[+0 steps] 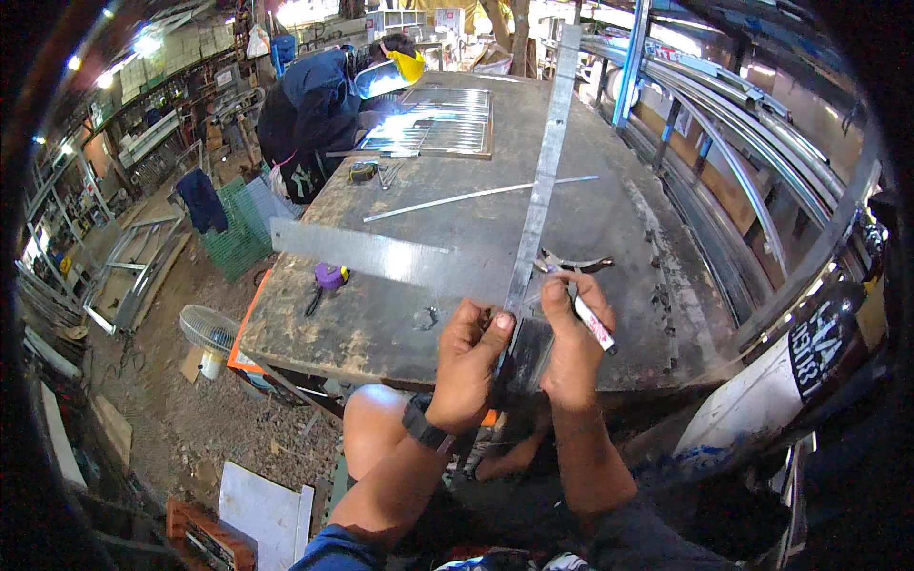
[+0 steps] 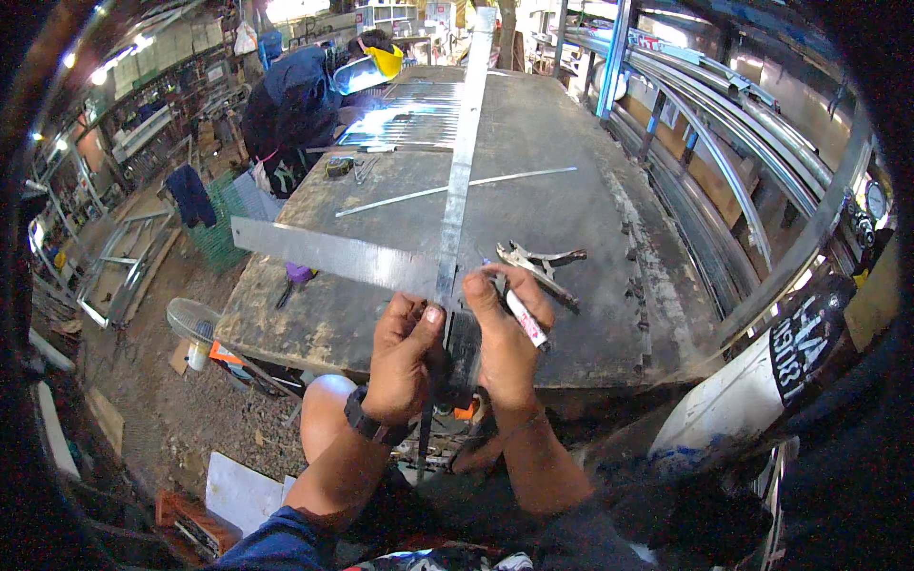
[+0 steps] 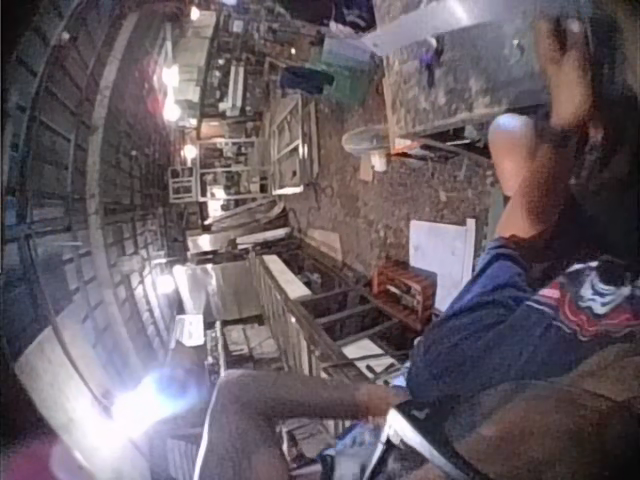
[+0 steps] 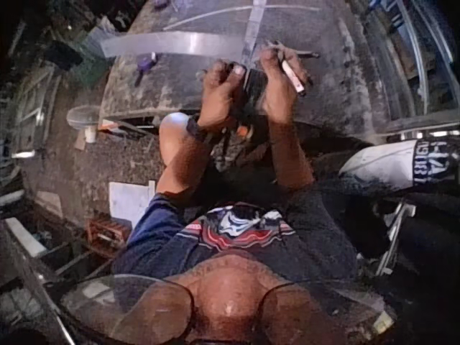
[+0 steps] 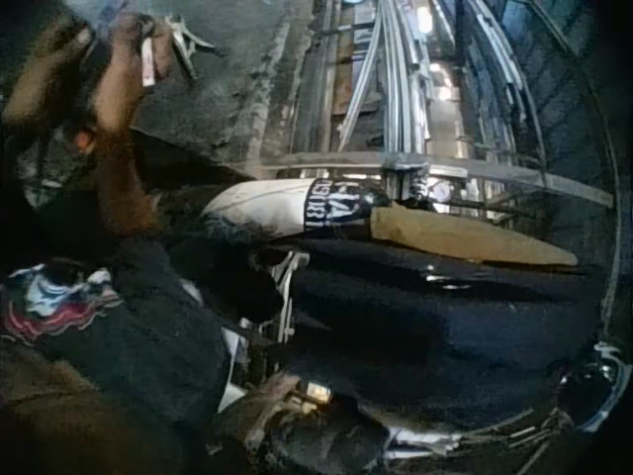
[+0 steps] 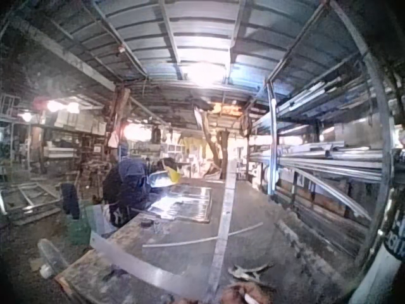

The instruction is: The person uses a try square and a marker to draw perpendicular lines on a long metal bar. They repeatedly reposition the square along the bar and mark multiple points.

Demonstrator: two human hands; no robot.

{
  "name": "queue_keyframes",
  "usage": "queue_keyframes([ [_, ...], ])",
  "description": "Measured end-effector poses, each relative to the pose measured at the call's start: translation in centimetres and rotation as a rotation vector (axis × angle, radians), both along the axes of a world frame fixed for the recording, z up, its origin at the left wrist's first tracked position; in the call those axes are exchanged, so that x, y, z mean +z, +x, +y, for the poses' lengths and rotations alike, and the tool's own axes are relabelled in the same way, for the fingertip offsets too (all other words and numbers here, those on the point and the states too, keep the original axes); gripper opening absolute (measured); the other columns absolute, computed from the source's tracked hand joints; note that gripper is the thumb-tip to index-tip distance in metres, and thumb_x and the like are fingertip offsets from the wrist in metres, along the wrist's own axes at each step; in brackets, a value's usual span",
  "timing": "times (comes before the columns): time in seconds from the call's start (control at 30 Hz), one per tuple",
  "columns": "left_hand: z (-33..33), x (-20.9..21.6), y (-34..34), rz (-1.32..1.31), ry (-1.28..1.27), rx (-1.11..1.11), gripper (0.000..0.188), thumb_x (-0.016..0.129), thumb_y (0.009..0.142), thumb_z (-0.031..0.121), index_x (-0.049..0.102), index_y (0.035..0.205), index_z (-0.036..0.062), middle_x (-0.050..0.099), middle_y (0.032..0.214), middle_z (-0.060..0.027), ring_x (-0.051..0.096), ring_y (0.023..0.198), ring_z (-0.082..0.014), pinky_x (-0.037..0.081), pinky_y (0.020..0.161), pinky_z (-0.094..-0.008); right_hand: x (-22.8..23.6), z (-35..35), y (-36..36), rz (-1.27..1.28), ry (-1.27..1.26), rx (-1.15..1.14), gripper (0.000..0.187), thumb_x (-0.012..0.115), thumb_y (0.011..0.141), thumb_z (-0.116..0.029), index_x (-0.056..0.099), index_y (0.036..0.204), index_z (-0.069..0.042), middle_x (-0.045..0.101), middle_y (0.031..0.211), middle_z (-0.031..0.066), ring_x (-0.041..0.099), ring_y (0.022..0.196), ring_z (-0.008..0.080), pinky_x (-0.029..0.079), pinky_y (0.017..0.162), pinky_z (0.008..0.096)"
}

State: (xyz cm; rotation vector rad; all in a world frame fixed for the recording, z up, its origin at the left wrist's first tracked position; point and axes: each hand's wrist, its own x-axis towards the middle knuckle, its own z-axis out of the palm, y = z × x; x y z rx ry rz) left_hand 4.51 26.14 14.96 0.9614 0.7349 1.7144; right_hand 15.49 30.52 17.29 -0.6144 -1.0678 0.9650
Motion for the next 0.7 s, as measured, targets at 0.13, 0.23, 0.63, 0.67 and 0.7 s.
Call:
queue_keyframes([
  [0.13, 0.4, 0.7, 0.7, -0.059, -0.084, -0.033, 0.020, 0.054, 0.102, 0.021, 0.058, 0.114, 0.0056, 0.062, 0.095, 0.0010, 0.055, 0.081, -0.0064, 0.043, 0.071, -0.0219, 0.3, 0.6, 0.8, -0.174, 0.050, -0.119, 0.024, 0.081, 0.084, -0.020, 0.069, 0.094, -0.002, 0.065, 0.082, -0.0004, 0.057, 0.075, 0.0091, 0.047, 0.070, 0.0258],
  [0.23, 1.3, 1.0, 1.6, -0.128, -0.072, -0.058, 0.026, 0.050, 0.105, 0.029, 0.058, 0.113, 0.0064, 0.063, 0.093, 0.0011, 0.060, 0.078, -0.0074, 0.047, 0.068, -0.0232, 0.4, 0.9, 1.7, -0.275, 0.033, -0.188, 0.025, 0.081, 0.083, -0.021, 0.069, 0.094, -0.002, 0.064, 0.080, 0.0007, 0.057, 0.074, 0.0101, 0.047, 0.070, 0.0260],
  [0.63, 3.3, -0.6, 3.2, 0.093, -0.016, 0.296, 0.018, 0.058, 0.104, 0.021, 0.062, 0.098, 0.0041, 0.060, 0.086, 0.0036, 0.049, 0.072, -0.0040, 0.040, 0.063, -0.0227, -1.1, 2.0, 1.7, -0.173, -0.100, -0.059, 0.024, 0.079, 0.085, -0.019, 0.069, 0.094, 0.000, 0.063, 0.079, -0.0017, 0.055, 0.075, 0.0071, 0.044, 0.068, 0.0246],
  [0.67, 3.2, -0.7, 3.1, 0.096, -0.028, 0.269, 0.018, 0.059, 0.103, 0.021, 0.062, 0.099, 0.0035, 0.060, 0.086, 0.0035, 0.049, 0.073, -0.0040, 0.040, 0.063, -0.0230, -1.2, 2.2, 1.8, -0.180, -0.087, -0.066, 0.024, 0.079, 0.085, -0.019, 0.069, 0.095, 0.001, 0.063, 0.079, -0.0015, 0.055, 0.074, 0.0071, 0.044, 0.068, 0.0245],
  [0.7, 3.0, -0.8, 3.1, 0.099, -0.039, 0.240, 0.018, 0.059, 0.103, 0.021, 0.062, 0.100, 0.0029, 0.060, 0.087, 0.0034, 0.049, 0.074, -0.0039, 0.040, 0.064, -0.0233, -1.4, 2.3, 1.9, -0.189, -0.094, -0.086, 0.024, 0.079, 0.085, -0.019, 0.069, 0.095, 0.001, 0.063, 0.079, -0.0013, 0.055, 0.074, 0.0070, 0.044, 0.068, 0.0244],
])
